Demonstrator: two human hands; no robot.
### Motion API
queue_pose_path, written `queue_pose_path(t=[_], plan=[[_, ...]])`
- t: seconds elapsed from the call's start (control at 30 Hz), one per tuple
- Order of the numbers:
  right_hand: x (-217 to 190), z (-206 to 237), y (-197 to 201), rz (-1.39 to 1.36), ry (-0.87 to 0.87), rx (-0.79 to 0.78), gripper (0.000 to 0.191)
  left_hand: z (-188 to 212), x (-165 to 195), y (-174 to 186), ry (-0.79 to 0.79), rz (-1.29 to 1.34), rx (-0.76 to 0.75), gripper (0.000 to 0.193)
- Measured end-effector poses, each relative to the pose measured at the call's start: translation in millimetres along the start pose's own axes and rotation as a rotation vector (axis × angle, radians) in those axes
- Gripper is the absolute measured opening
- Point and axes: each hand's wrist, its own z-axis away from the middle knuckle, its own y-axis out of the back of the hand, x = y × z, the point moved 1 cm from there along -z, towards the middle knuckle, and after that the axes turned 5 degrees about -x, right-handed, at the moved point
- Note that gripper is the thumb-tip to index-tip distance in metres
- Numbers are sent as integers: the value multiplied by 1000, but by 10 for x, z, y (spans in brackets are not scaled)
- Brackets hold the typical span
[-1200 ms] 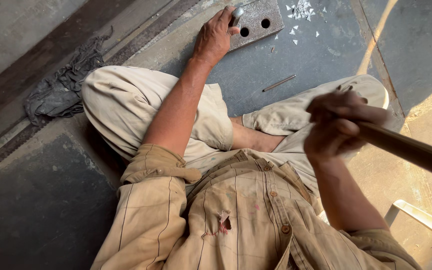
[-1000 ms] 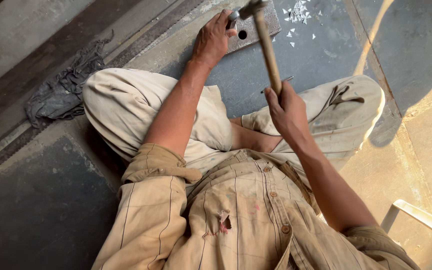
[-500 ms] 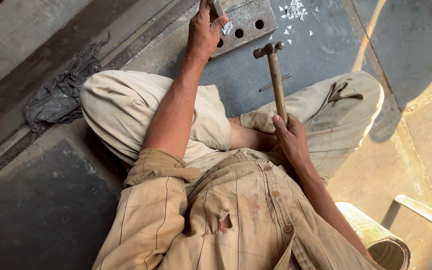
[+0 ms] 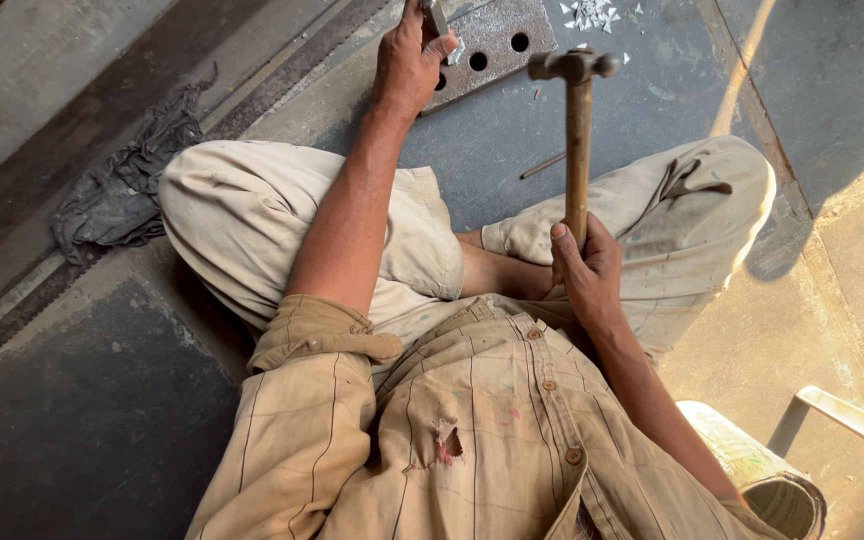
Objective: The person sits on the floor and uses a hammer and a metal punch to shape a small metal piece on a metal block. They repeatedly strike the punch to form the metal into a triangular shape, occasionally adjusting the piece's position.
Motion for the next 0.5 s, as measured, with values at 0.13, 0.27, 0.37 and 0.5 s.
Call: queue_pose_path(t=[0.13,0.27,0.37,0.5], plan=[[-83,-81,17,19,-36,9,35,-1,30,26,-69,0,1,68],[-96,-185,9,60,-73,38,36,-11,63,52,-83,29,-4,71],[-68,-194,8,77,-62,34,36,-13,94,45,-96,-28,13,68],[-158,-238,56,106,60,58,31,9,161,-15,-54,-89,-8,58]])
